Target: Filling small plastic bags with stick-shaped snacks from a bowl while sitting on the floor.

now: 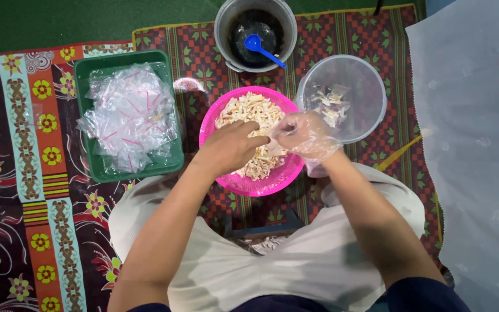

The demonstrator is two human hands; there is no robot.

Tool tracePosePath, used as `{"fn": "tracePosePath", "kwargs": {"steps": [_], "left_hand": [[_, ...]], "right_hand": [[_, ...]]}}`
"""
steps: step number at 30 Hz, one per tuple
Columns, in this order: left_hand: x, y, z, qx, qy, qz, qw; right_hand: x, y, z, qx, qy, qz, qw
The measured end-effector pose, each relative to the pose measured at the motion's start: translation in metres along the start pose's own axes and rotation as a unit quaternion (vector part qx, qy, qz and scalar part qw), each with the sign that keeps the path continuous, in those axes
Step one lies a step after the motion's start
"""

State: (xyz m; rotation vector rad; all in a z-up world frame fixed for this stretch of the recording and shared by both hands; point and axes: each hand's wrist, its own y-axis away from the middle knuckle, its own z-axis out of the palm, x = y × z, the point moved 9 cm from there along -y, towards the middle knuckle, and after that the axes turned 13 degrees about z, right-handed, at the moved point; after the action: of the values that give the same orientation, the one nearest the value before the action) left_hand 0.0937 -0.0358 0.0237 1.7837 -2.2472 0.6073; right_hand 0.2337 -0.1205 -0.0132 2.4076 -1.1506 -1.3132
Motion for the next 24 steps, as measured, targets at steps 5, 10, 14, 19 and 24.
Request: {"fn": "tracePosePath", "kwargs": {"steps": [5, 10, 14, 19, 24], "left_hand": [[-0.004, 0.000, 0.002, 0.024, 0.031, -0.018, 0.999], [-0.022, 0.001, -0.010, 0.093, 0.042, -0.106, 0.989], [-0.033, 0.005, -0.018, 0.160, 0.138, -0.146, 0.966], [-0.042, 0.006, -0.011, 0.214, 0.053, -0.130, 0.967], [-0.016, -0.005, 0.012, 0.135, -0.142, -0.026, 0.980]], "right_hand": [[-0.010, 0.010, -0.006, -0.027, -0.044, -0.003, 0.999], [0.009, -0.002, 0.012, -0.011, -0.220, -0.012, 0.975], [0.003, -0.001, 0.018, 0.013, -0.029, -0.048, 0.998], [0.008, -0.001, 0.009, 0.069, -0.107, 0.054, 0.990], [0.015, -0.002, 0.012, 0.087, -0.306, 0.088, 0.944]]}}
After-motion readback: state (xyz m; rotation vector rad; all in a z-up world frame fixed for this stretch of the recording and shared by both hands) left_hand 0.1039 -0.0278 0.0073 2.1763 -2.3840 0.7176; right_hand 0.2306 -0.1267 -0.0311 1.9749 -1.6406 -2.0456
